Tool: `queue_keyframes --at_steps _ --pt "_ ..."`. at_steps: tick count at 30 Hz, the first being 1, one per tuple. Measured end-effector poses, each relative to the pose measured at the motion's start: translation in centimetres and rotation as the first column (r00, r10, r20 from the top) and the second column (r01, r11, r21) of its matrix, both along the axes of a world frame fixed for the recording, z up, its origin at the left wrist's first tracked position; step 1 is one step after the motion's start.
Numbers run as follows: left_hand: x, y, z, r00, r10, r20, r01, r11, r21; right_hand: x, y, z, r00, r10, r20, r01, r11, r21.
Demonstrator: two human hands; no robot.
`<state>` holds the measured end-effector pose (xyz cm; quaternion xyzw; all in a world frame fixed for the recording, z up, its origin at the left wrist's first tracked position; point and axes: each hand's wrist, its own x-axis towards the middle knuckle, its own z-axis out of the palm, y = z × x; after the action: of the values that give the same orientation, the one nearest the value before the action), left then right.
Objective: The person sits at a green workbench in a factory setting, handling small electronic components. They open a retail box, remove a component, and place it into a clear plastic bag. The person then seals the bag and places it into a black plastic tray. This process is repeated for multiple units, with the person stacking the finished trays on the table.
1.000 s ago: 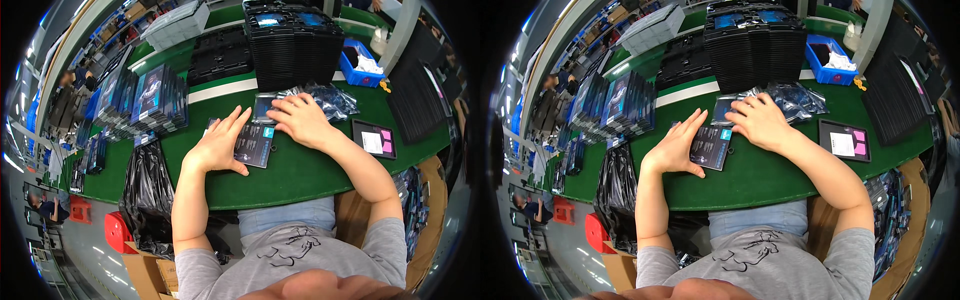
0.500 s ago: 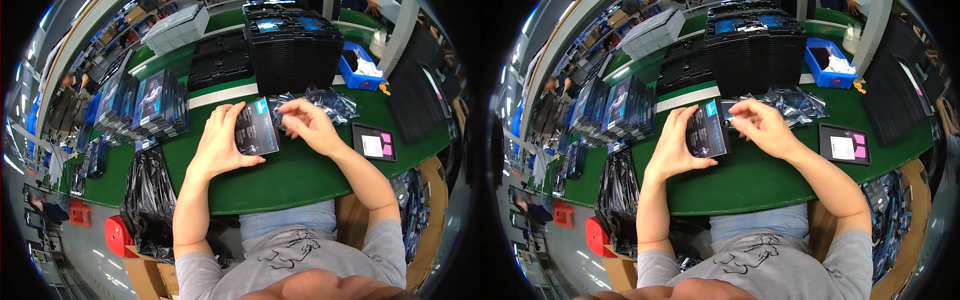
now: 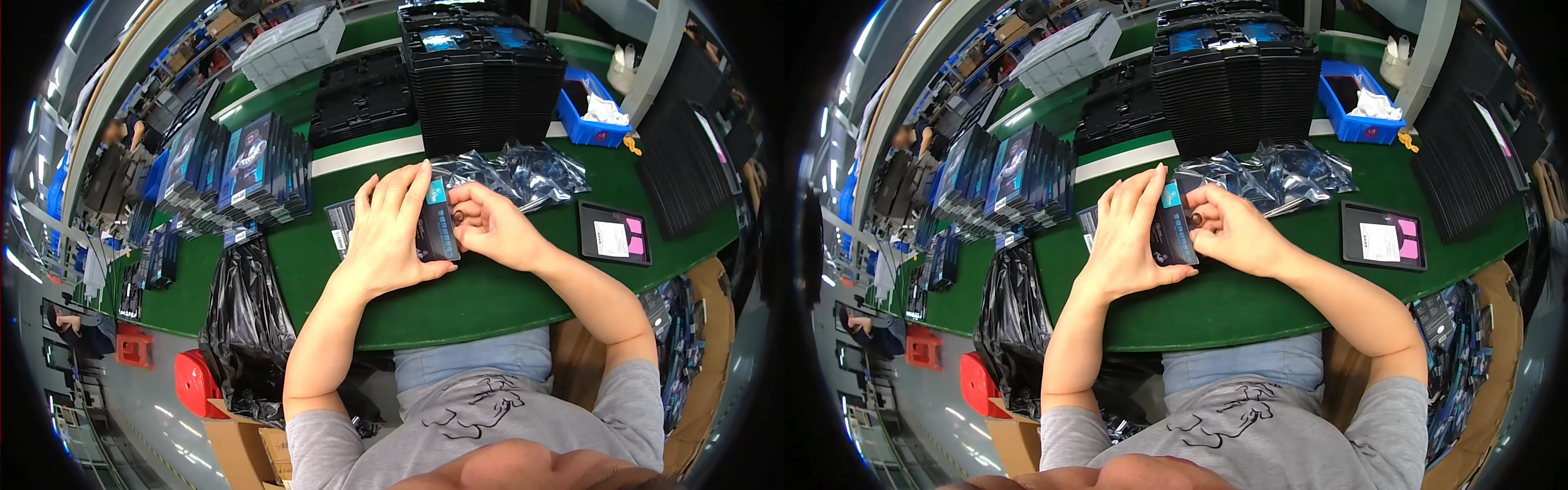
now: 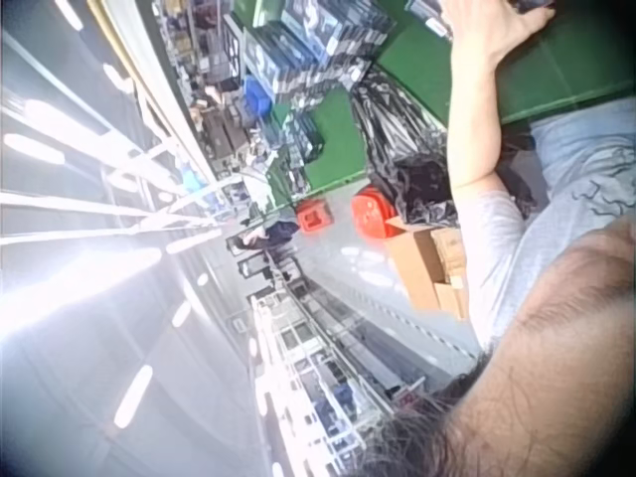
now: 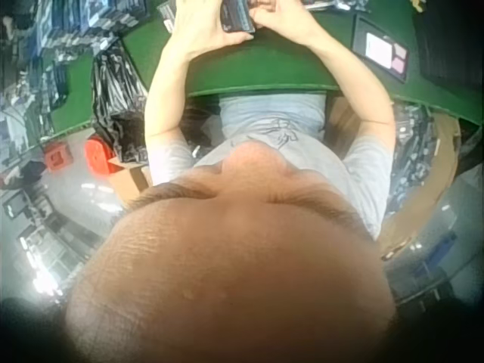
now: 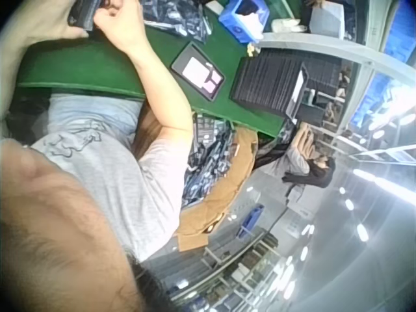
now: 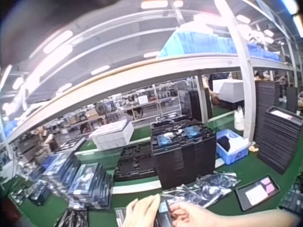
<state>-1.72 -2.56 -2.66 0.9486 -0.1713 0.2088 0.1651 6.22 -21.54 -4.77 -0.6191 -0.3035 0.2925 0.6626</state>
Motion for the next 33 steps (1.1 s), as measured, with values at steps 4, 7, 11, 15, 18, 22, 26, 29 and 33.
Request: queue_keyframes --at_steps 4,7,11,15,18,22,26,29,33 --pt "-0.3 -0.4 -0.1 0.999 0.025 0.02 -0.026 0.998 0.05 -0.1 0.1 -0.1 0.996 0.051 0.073 -0.046 0.997 -0.07" --pt "-0.1 -0.7 -0.3 0.999 0.026 0.045 -0.028 0.998 0.05 -0.3 0.1 0.0 0.99 0.015 0.138 0.001 0.994 -0.113" --pt "-0.1 -1.3 -0.9 0.993 0.014 0.121 -0.017 0.999 0.027 -0.3 0.1 0.3 0.982 -0.012 0.186 0.037 0.991 -0.129" --pt "-0.3 -1.3 -0.6 0.992 -0.001 0.127 0.001 1.0 -0.002 -0.3 0.1 -0.1 0.98 -0.056 0.189 0.069 0.996 -0.059" --pt "-0.5 -1.4 -0.3 0.991 0.01 0.131 -0.011 1.0 0.006 -0.4 0.0 0.0 0.992 -0.056 0.114 0.06 0.998 -0.026" --pt "-0.4 -1.5 -0.4 0.99 0.004 0.138 -0.005 1.0 0.007 -0.9 0.0 0.3 0.997 -0.045 0.054 0.05 0.994 -0.095" --pt "-0.6 -1.5 -0.3 0.994 -0.004 0.106 0.004 1.0 0.003 -1.1 0.3 -0.7 0.864 -0.076 0.498 0.132 0.988 -0.078" --pt "-0.6 -1.3 0.0 0.994 -0.033 0.1 0.034 0.999 -0.011 -1.2 0.2 0.2 0.853 -0.055 0.519 0.141 0.982 -0.128" --pt "-0.2 -0.8 -0.3 0.995 -0.072 0.065 0.074 0.997 -0.02 -1.3 0.1 0.1 0.857 -0.069 0.51 0.155 0.979 -0.129"
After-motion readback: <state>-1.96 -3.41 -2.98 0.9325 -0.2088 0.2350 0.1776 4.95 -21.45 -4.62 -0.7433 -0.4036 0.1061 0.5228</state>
